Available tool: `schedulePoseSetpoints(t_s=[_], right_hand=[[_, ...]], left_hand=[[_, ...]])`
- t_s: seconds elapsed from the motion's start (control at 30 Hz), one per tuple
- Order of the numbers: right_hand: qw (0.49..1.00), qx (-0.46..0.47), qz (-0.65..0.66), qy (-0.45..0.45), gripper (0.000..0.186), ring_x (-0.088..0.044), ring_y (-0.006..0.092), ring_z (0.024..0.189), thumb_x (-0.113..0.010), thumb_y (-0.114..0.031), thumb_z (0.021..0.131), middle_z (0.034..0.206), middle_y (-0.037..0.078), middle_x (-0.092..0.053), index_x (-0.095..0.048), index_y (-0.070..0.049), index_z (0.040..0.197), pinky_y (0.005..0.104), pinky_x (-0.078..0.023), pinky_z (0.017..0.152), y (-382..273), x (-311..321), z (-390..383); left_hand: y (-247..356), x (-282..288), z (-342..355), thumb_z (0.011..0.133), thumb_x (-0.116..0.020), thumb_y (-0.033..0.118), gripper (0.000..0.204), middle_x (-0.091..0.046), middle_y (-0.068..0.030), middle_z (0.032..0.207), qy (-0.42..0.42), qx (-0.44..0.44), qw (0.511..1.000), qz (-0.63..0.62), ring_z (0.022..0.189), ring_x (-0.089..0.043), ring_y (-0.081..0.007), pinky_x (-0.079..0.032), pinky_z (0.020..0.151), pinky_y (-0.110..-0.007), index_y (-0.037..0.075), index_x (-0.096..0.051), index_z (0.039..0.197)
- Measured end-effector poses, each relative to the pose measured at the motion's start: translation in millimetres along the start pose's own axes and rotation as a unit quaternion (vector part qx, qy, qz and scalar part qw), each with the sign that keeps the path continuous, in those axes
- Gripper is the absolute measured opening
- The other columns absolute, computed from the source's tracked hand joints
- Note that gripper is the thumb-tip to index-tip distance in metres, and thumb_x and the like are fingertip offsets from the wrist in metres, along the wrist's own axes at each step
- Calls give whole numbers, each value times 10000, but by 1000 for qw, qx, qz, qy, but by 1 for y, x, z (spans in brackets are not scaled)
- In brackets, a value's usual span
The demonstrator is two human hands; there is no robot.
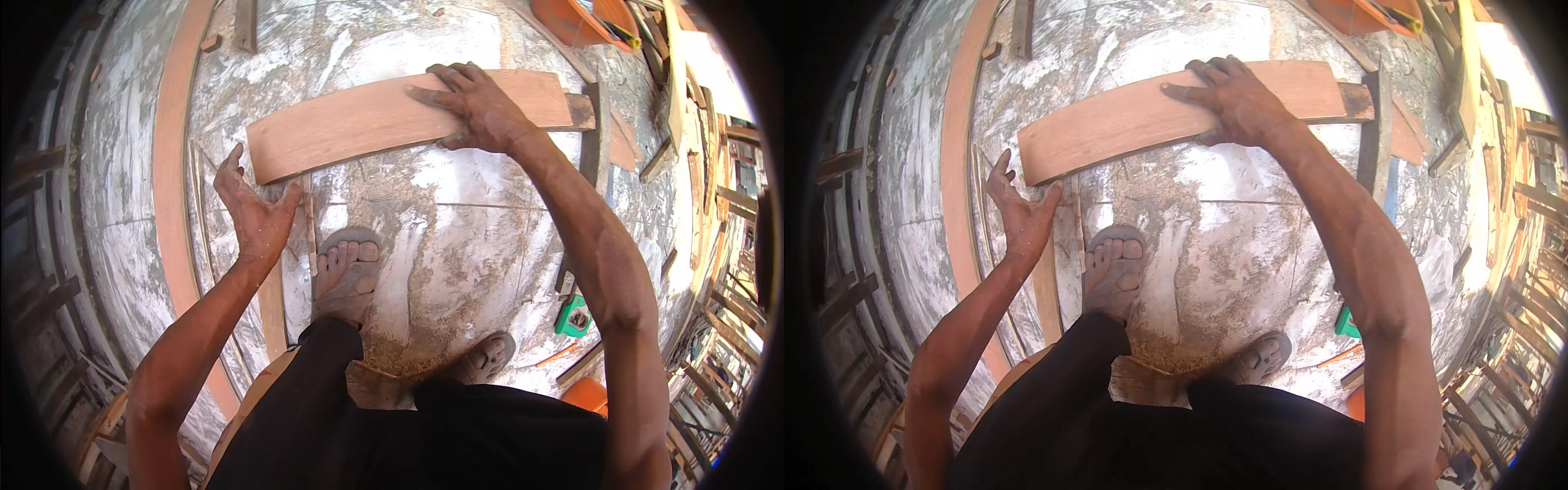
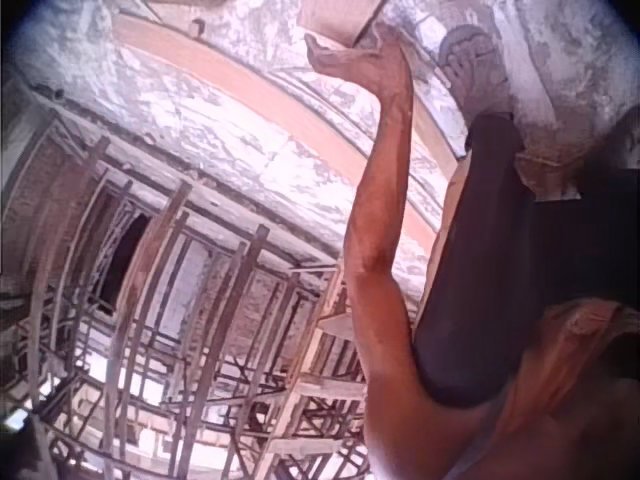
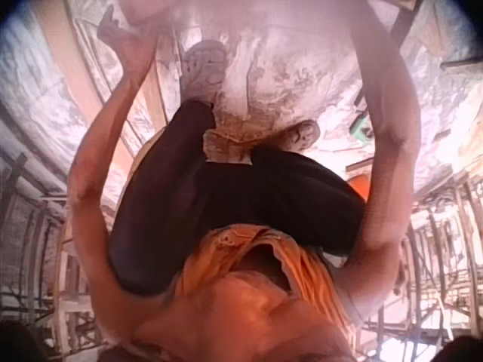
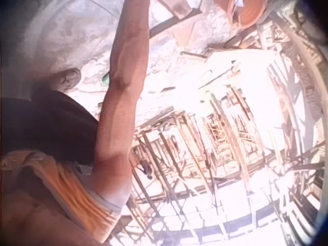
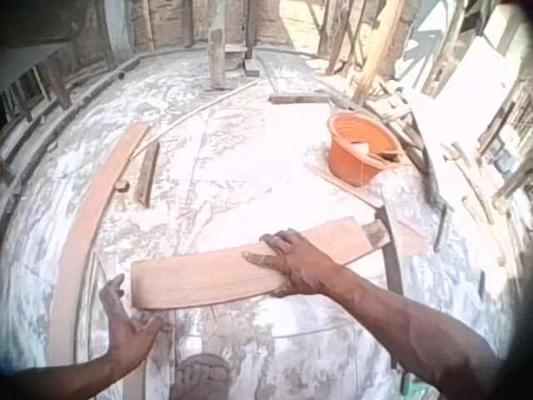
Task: The person saws a piece of wood by hand, picks up a wooden block and a long piece of wood, and kemudian secures the wood using a hammer and nails taken from a bucket.
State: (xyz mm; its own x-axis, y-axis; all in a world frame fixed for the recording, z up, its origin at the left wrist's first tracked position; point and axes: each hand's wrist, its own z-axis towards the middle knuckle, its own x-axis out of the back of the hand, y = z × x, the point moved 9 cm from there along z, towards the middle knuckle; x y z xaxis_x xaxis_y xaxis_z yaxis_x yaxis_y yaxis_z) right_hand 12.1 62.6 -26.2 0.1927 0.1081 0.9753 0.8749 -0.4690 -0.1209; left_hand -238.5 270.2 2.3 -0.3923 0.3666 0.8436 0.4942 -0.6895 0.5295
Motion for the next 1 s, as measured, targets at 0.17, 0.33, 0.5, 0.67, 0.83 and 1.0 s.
schedulePoseSetpoints(t_s=[0.17,0.33,0.5,0.67,0.83,1.0], right_hand=[[995,75,65,11,973,-359,358,1483,-922,-431,677,1633,108,-376,-461,-451,1533,491,-219,1288,-2,11,6],[993,65,87,36,911,-363,347,1487,-923,-425,658,1601,96,-429,-532,-454,1481,507,-178,1291,12,10,-14],[992,73,75,73,913,-312,345,1514,-921,-461,633,1609,90,-408,-539,-473,1461,534,-134,1295,-3,3,-2],[992,34,41,116,991,-250,358,1548,-907,-532,634,1625,95,-392,-487,-361,1515,668,-102,1262,-9,-2,-16],[980,162,-24,110,363,-544,273,1290,-735,-393,865,1206,24,-663,-717,-233,1190,636,-292,1198,-61,58,-108],[968,34,206,142,336,-609,286,1046,-730,-367,881,1051,64,-652,-675,-120,1102,459,-472,946,-35,57,-283]], left_hand=[[95,-55,69,651,-935,240,1236,-310,-197,1572,-232,-193,941,150,1468,-294,-401,-257,1233,-529,111,-193,1631],[141,-117,75,595,-929,278,1331,-378,-218,1497,-344,-222,890,203,1404,-367,-417,-284,1204,-528,91,-127,1641],[120,-117,73,623,-890,277,1313,-418,-259,1363,-299,-261,897,197,1274,-434,-475,-348,1147,-543,46,-88,1636],[119,-127,71,662,-825,451,1283,-413,-298,1379,-294,-328,886,145,1284,-416,-491,-318,1118,-592,20,-103,1631],[115,-115,82,656,-794,349,1249,-435,-344,1371,-271,-353,888,121,1278,-430,-539,-353,1088,-606,-1,-102,1634],[130,-117,73,734,-776,561,1207,-465,-353,1394,-280,-389,858,184,1269,-470,-531,-395,1078,-589,-32,-199,1613]])
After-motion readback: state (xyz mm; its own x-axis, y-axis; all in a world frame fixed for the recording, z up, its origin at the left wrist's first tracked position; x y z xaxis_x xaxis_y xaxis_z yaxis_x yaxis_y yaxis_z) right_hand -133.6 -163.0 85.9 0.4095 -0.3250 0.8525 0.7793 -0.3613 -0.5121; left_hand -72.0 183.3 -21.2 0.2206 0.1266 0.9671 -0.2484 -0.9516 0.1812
